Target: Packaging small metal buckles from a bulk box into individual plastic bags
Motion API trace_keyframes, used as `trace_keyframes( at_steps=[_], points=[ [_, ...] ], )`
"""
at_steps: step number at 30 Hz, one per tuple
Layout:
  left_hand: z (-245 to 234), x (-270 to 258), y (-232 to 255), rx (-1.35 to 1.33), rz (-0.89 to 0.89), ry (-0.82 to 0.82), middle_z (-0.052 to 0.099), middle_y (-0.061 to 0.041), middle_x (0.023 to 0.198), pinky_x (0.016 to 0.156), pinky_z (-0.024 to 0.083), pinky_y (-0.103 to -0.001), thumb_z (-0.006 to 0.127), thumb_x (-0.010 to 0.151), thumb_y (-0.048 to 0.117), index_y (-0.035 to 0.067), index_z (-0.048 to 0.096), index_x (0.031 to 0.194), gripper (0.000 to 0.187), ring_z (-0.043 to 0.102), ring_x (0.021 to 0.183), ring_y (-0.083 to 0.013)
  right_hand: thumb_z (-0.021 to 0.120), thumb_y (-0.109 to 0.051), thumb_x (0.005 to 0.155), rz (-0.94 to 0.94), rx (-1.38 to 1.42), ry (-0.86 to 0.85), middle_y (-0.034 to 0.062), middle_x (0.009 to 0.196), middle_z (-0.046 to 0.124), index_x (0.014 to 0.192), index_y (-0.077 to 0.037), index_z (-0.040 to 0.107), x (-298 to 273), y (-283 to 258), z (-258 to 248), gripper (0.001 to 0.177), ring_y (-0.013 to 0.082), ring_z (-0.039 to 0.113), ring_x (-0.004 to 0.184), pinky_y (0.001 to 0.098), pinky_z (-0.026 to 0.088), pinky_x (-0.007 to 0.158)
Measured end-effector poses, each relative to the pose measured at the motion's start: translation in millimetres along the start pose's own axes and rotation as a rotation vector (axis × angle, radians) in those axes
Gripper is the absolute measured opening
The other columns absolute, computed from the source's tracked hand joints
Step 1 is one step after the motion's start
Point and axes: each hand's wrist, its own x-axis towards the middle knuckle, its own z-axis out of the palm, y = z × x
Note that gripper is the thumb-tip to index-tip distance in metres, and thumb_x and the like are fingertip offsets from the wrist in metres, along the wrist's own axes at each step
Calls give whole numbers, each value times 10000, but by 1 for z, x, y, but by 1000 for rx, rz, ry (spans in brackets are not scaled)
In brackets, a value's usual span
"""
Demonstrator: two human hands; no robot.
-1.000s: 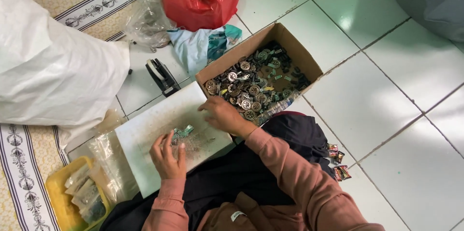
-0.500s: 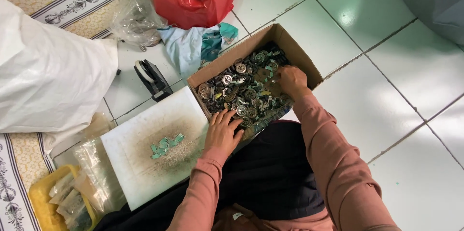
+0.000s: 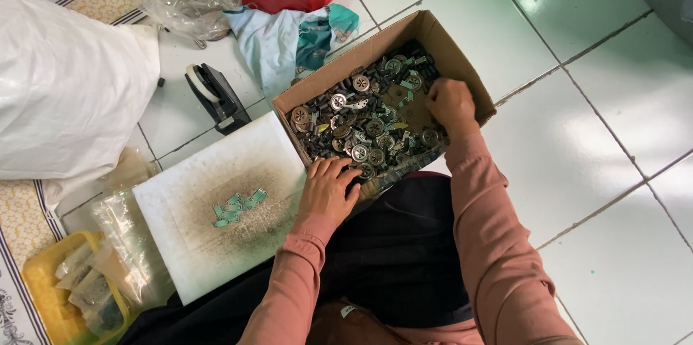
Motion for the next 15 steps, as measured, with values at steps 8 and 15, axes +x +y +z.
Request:
trace_keyframes(
  at_steps=[8, 15],
  points=[
    [10, 1, -4, -15, 0, 33, 541, -22, 1378, 1236, 285, -465, 489, 1056, 388, 247, 643, 1274, 302, 461, 1382, -225, 736, -84, 876, 160, -117, -65, 199, 682, 694, 781, 21, 729, 8, 30, 29, 142, 318, 708, 673, 426, 613, 532],
    [18, 0, -7, -71, 15, 159, 617, 4, 1278, 1198, 317, -453, 599, 990, 374, 246, 709, 1168, 245, 518, 1320, -201, 554, -79, 973, 180, -448, -141, 230, 886, 755, 954, 55, 800, 21, 12, 39, 280, 402, 754, 908, 555, 628, 700]
  ],
)
